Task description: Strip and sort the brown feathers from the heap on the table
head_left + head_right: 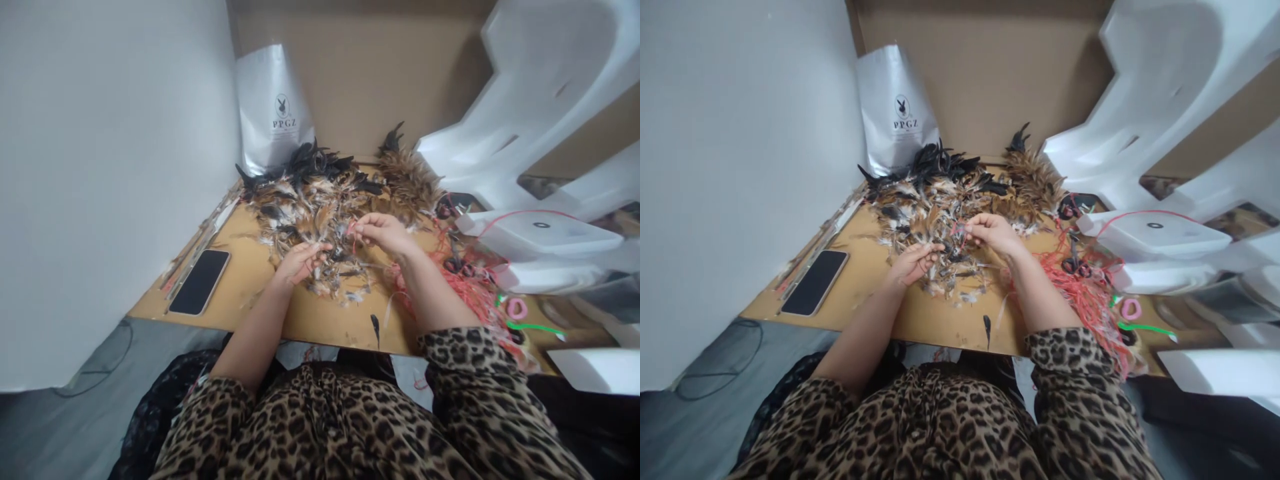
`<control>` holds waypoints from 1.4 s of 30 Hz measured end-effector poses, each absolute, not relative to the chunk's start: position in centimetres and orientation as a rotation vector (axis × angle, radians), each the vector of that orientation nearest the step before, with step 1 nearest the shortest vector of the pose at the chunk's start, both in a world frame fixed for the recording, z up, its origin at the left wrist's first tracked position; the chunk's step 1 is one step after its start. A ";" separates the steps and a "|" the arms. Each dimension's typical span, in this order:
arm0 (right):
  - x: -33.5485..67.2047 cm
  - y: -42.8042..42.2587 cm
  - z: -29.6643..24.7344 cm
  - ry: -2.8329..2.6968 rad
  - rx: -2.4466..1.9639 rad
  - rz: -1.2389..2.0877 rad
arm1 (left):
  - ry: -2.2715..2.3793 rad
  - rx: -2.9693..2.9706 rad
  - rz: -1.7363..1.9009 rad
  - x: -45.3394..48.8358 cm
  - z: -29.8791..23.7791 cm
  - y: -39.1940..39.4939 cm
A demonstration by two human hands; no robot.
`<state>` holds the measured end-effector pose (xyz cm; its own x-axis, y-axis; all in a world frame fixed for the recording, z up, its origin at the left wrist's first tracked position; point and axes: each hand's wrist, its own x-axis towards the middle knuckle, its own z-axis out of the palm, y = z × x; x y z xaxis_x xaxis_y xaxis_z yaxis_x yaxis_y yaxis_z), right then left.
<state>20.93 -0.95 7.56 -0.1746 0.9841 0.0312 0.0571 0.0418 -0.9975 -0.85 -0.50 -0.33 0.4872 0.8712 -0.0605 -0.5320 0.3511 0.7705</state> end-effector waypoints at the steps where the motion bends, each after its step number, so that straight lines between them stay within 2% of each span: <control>1: 20.1 -0.9 7.0 -1.397 -1.122 1.284 | 0.508 0.765 0.945 -0.9 -0.4 -0.5; 10: 17.2 -0.3 2.7 -1.238 -0.990 1.346 | 0.494 0.665 0.780 -0.5 0.1 -0.7; 30: 16.4 -1.2 3.0 -1.077 -0.856 1.504 | 0.519 0.493 1.037 -1.0 0.4 -0.1; 42: 16.6 -1.1 2.6 -1.094 -0.825 1.556 | 0.467 0.579 1.048 -1.0 0.3 -0.2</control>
<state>16.61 -1.07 2.62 -0.2469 0.9688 0.0198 -0.3469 -0.0693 -0.9353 -1.05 -0.24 0.28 0.4273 0.9001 -0.0845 -0.6653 0.3764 0.6448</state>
